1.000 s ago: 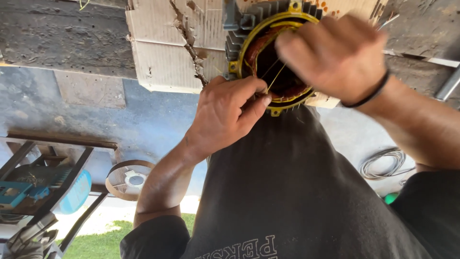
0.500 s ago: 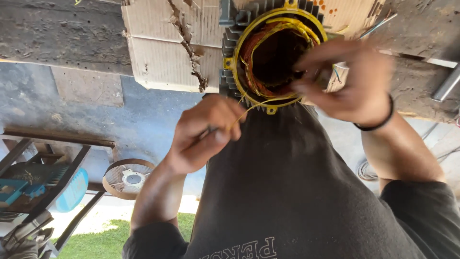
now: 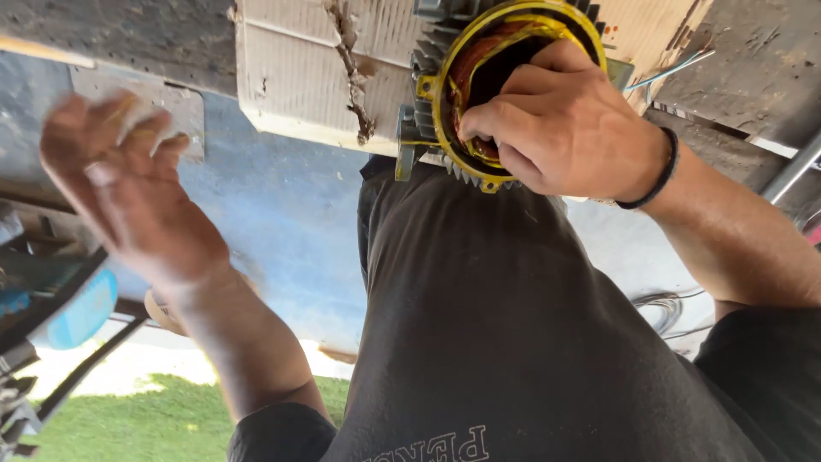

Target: Stripping copper windings from an electric motor stator using a knife and manual pulling

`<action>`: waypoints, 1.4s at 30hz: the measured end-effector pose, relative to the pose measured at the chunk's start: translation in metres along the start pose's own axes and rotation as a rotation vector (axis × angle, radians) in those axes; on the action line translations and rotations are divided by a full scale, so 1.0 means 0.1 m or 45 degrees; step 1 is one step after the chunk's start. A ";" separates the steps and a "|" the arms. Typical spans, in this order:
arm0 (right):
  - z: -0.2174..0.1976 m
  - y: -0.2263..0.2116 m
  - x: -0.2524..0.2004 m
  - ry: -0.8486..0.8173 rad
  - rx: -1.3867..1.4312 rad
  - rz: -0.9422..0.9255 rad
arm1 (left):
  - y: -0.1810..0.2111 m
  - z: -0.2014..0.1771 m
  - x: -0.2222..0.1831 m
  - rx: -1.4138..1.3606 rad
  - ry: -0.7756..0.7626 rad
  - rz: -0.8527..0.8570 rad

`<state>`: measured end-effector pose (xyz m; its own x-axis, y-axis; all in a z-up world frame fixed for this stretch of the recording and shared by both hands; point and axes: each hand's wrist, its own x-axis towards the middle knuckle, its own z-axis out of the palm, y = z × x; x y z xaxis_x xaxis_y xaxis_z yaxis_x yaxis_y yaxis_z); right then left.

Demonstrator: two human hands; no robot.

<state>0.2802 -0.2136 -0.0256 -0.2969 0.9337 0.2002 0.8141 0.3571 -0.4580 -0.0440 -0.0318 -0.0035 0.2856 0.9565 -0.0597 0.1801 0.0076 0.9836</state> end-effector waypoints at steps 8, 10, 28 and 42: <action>-0.08 -0.01 0.04 -0.060 0.203 0.046 | -0.44 0.03 -0.13 0.167 0.010 0.201; -0.11 -0.02 0.04 -0.037 0.286 0.085 | -0.27 0.17 -0.10 0.204 -0.082 0.189; -0.10 0.04 0.19 -0.140 0.132 -0.054 | -0.02 0.55 -0.05 0.317 -0.618 0.167; -0.20 0.01 0.07 -0.136 0.095 -0.034 | -0.09 0.70 -0.07 0.305 -0.742 0.218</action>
<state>0.2888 -0.2072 -0.0077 -0.3728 0.9199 0.1219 0.7669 0.3794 -0.5177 0.0184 -0.0592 -0.0240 0.7802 0.6232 -0.0538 0.2721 -0.2606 0.9263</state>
